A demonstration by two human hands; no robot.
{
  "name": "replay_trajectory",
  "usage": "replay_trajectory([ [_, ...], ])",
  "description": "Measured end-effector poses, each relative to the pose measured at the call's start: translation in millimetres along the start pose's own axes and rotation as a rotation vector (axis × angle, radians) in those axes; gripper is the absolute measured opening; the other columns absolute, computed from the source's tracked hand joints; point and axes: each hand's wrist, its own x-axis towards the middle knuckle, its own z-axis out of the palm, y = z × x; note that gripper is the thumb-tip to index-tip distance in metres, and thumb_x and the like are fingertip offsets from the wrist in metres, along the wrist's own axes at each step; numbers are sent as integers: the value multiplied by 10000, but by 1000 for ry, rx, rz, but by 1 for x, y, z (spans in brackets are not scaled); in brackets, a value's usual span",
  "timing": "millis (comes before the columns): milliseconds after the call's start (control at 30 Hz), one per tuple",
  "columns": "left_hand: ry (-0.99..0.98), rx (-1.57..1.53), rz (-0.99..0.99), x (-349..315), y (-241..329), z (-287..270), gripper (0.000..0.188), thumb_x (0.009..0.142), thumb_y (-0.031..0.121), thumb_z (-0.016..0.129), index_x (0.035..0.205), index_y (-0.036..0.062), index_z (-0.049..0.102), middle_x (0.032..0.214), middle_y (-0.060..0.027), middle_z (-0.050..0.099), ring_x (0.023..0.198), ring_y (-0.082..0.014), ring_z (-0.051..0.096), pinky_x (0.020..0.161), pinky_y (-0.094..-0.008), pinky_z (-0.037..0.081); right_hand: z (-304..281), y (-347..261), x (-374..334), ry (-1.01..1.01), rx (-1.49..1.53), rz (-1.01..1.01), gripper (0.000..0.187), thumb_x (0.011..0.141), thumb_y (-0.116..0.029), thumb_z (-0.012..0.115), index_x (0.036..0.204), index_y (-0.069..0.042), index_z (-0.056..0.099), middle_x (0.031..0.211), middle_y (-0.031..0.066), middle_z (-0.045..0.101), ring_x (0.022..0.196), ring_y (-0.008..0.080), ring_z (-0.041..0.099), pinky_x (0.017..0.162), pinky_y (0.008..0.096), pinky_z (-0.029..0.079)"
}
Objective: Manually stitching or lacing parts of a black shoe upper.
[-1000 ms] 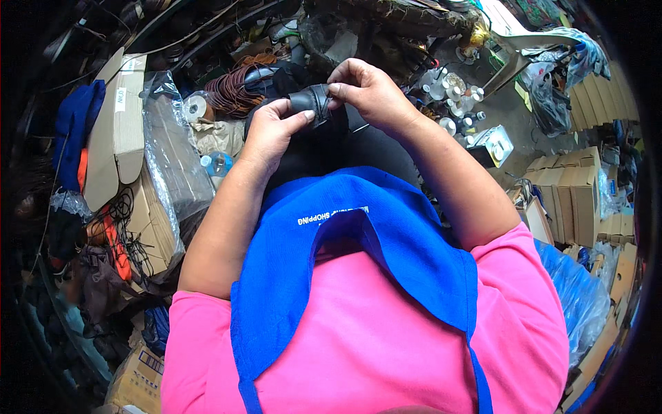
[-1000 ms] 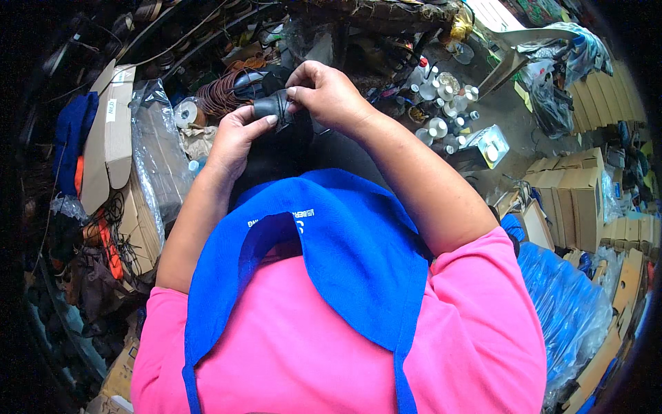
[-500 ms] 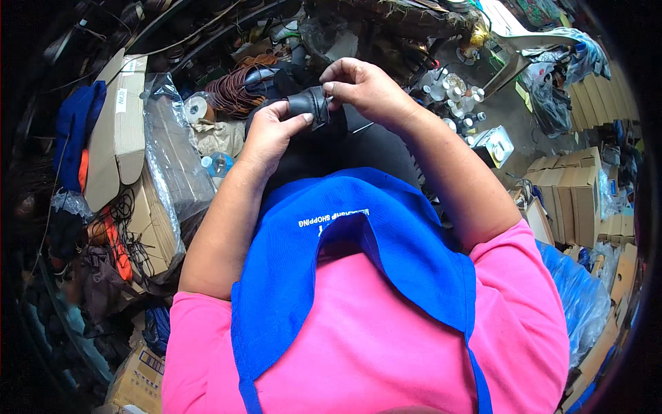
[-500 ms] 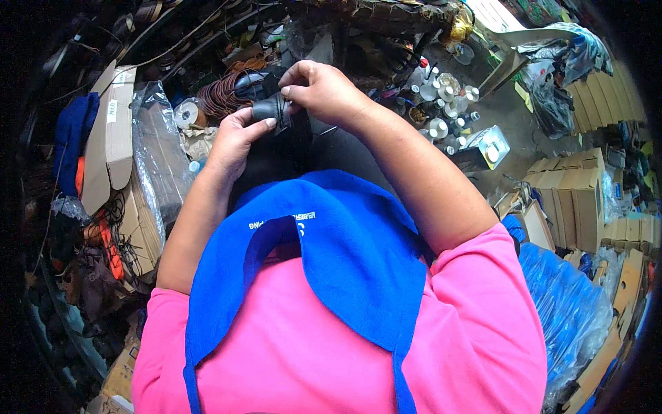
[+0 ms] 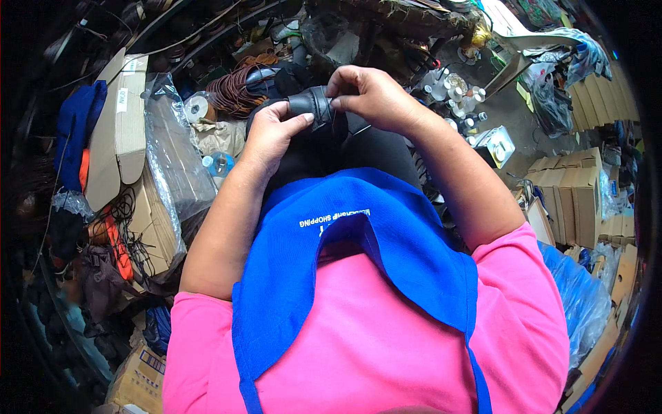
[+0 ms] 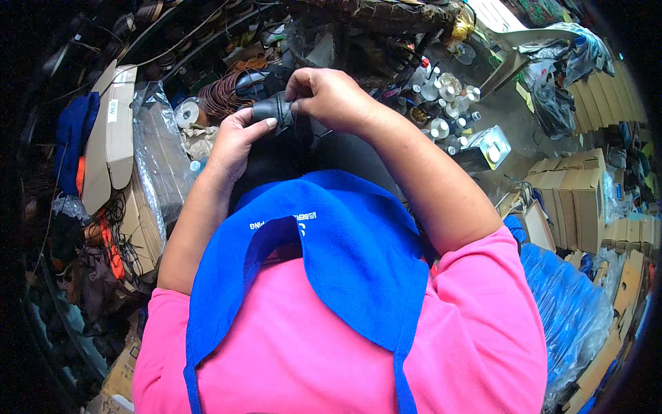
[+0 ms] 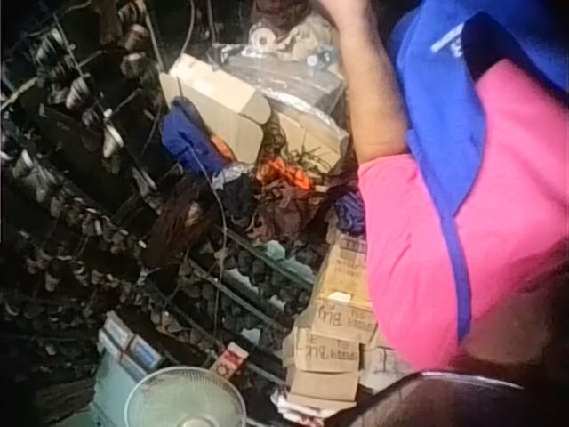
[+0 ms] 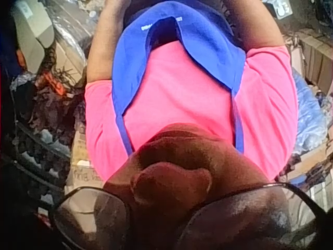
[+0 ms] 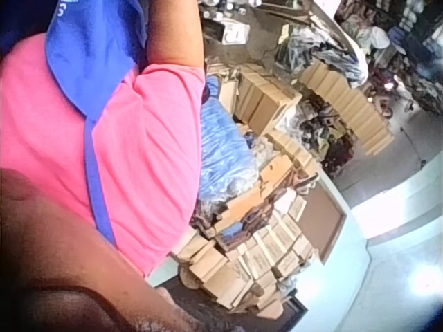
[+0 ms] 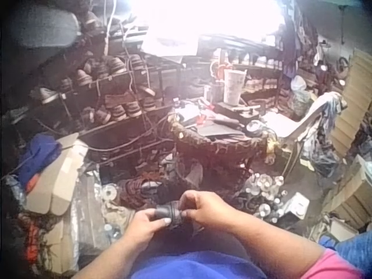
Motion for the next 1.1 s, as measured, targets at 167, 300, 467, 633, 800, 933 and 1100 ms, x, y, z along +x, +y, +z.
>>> replay_trajectory([
  [167,-22,3,-2,0,1,0,210,798,71,676,997,11,647,906,-31,668,806,-88,599,797,-243,464,3,-12,2,10,-13,-28,105,812,-7,601,915,-9,581,794,38,626,749,98,593,713,263,488],
  [300,-24,8,5,1,1,1,204,799,73,677,992,13,648,904,-29,666,805,-89,599,799,-243,465,6,-14,4,89,-61,-61,116,799,-9,606,913,-12,583,792,54,628,758,113,595,707,274,486],
  [467,-18,10,-15,1,2,1,206,799,72,678,993,12,644,907,-30,664,810,-91,601,799,-244,469,7,-17,7,114,-168,-146,126,777,-8,627,897,-6,590,799,68,632,759,124,597,712,277,486],
  [633,-18,36,1,3,1,-1,212,801,68,675,1002,11,640,907,-32,663,808,-90,600,798,-240,470,7,-14,9,125,-159,-180,127,777,-5,634,897,-8,592,806,66,637,767,121,597,716,275,488],
  [800,-33,36,3,3,3,-1,226,802,68,674,1016,9,636,915,-30,662,814,-86,598,801,-236,465,3,-14,16,49,-133,-161,105,799,1,622,898,-3,588,804,56,638,773,115,603,725,270,495],
  [933,-30,42,8,3,3,-1,231,800,67,674,1021,8,637,918,-27,661,818,-81,594,804,-234,458,1,-4,22,29,-44,-144,87,808,-5,615,890,-1,587,793,51,634,764,113,603,723,266,494],
  [1100,-35,37,6,3,1,-2,207,794,62,655,990,-2,650,904,-39,666,806,-88,594,781,-237,463,-10,5,22,-104,126,-47,108,821,-21,609,924,8,594,810,47,632,763,111,603,742,258,486],
])
